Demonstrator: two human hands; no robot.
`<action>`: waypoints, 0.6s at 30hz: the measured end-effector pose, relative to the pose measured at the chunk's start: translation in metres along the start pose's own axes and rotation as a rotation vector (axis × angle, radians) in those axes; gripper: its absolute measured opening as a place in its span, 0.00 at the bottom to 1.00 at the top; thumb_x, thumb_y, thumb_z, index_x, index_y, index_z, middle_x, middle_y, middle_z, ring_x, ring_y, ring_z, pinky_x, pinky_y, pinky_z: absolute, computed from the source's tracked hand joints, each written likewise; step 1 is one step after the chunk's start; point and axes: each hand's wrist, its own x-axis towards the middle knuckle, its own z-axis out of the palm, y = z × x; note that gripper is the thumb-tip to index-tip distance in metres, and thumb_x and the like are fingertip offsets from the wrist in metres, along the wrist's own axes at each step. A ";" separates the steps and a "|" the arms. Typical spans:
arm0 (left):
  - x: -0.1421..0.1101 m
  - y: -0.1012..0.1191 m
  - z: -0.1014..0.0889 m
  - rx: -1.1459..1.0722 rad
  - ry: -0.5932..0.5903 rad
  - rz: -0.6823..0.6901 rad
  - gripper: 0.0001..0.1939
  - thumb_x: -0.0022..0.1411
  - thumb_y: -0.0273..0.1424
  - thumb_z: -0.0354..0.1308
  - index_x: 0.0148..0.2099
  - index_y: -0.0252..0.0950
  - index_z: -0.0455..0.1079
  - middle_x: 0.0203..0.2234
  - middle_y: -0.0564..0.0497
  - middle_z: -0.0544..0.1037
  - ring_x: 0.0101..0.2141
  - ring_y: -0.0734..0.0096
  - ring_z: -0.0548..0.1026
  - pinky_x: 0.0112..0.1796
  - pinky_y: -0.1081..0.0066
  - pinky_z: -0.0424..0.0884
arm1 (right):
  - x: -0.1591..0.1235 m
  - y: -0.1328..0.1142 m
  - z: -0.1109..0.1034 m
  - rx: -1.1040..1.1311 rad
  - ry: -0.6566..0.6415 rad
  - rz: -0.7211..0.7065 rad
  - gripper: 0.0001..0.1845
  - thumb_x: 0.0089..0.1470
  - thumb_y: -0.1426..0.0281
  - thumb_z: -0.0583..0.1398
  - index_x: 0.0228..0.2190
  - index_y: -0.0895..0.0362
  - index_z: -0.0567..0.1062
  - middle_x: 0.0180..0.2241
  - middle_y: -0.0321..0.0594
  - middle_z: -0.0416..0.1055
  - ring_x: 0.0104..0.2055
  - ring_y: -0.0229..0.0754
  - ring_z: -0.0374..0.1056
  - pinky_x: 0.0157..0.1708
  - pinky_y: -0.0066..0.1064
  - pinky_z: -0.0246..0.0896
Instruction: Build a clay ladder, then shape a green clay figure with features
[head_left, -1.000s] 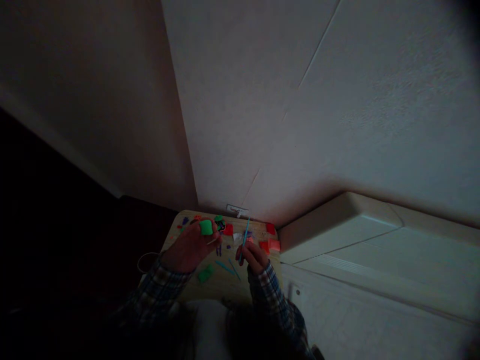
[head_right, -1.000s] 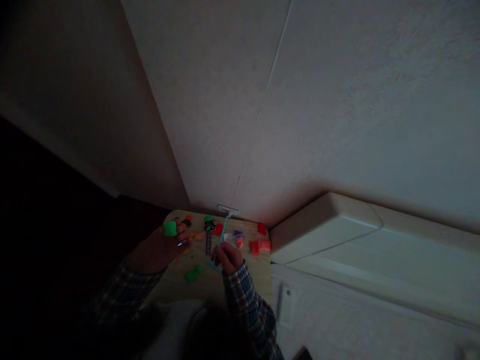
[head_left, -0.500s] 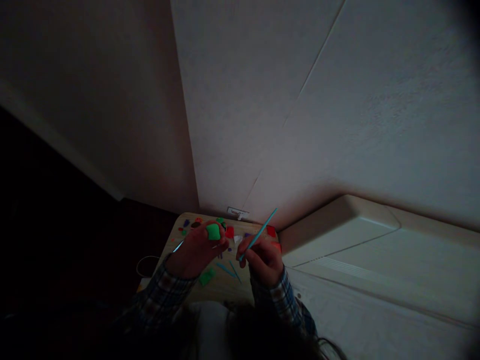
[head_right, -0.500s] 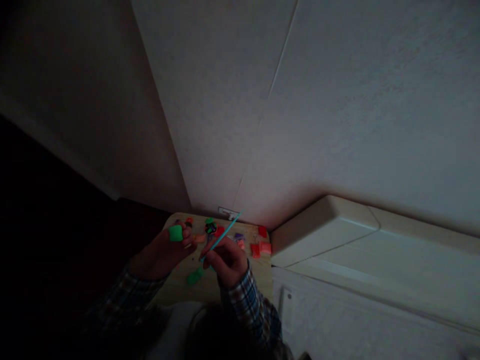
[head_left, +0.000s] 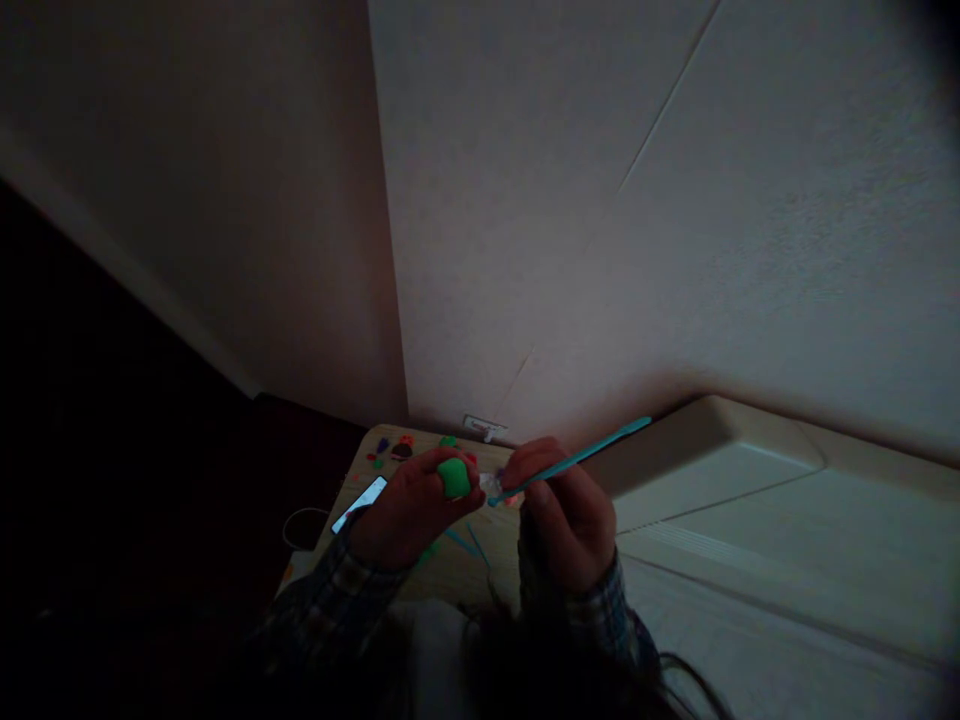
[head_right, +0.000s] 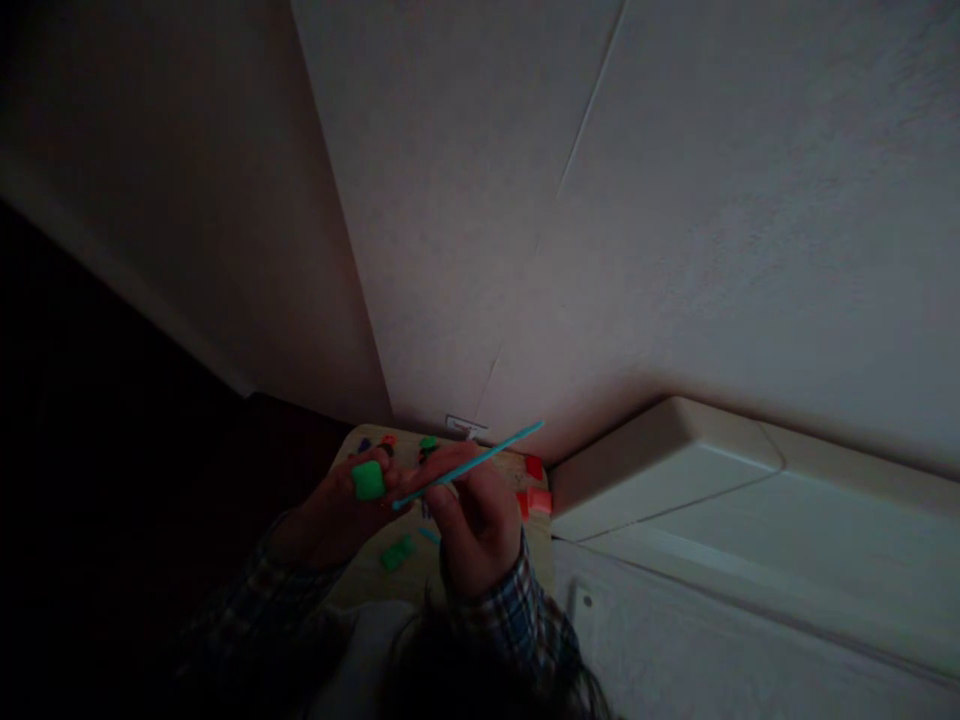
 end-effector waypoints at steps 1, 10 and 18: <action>-0.001 0.000 0.000 -0.007 -0.012 0.002 0.15 0.47 0.39 0.68 0.33 0.34 0.72 0.32 0.49 0.75 0.37 0.64 0.74 0.43 0.64 0.69 | 0.000 -0.001 0.000 -0.024 0.010 -0.010 0.11 0.59 0.67 0.54 0.31 0.54 0.76 0.27 0.38 0.71 0.32 0.39 0.67 0.31 0.32 0.64; -0.002 0.002 0.005 -0.004 0.008 -0.045 0.12 0.48 0.33 0.69 0.36 0.35 0.75 0.30 0.51 0.78 0.35 0.68 0.75 0.43 0.66 0.69 | 0.004 -0.014 0.004 -0.100 -0.002 -0.009 0.10 0.58 0.72 0.53 0.33 0.54 0.75 0.30 0.39 0.72 0.34 0.40 0.68 0.32 0.34 0.63; -0.002 0.009 0.014 -0.010 0.026 -0.076 0.09 0.50 0.29 0.67 0.36 0.36 0.76 0.30 0.52 0.79 0.34 0.70 0.76 0.42 0.69 0.69 | 0.003 -0.017 0.003 -0.202 0.031 -0.054 0.09 0.56 0.74 0.56 0.34 0.52 0.76 0.29 0.37 0.72 0.32 0.40 0.67 0.30 0.33 0.61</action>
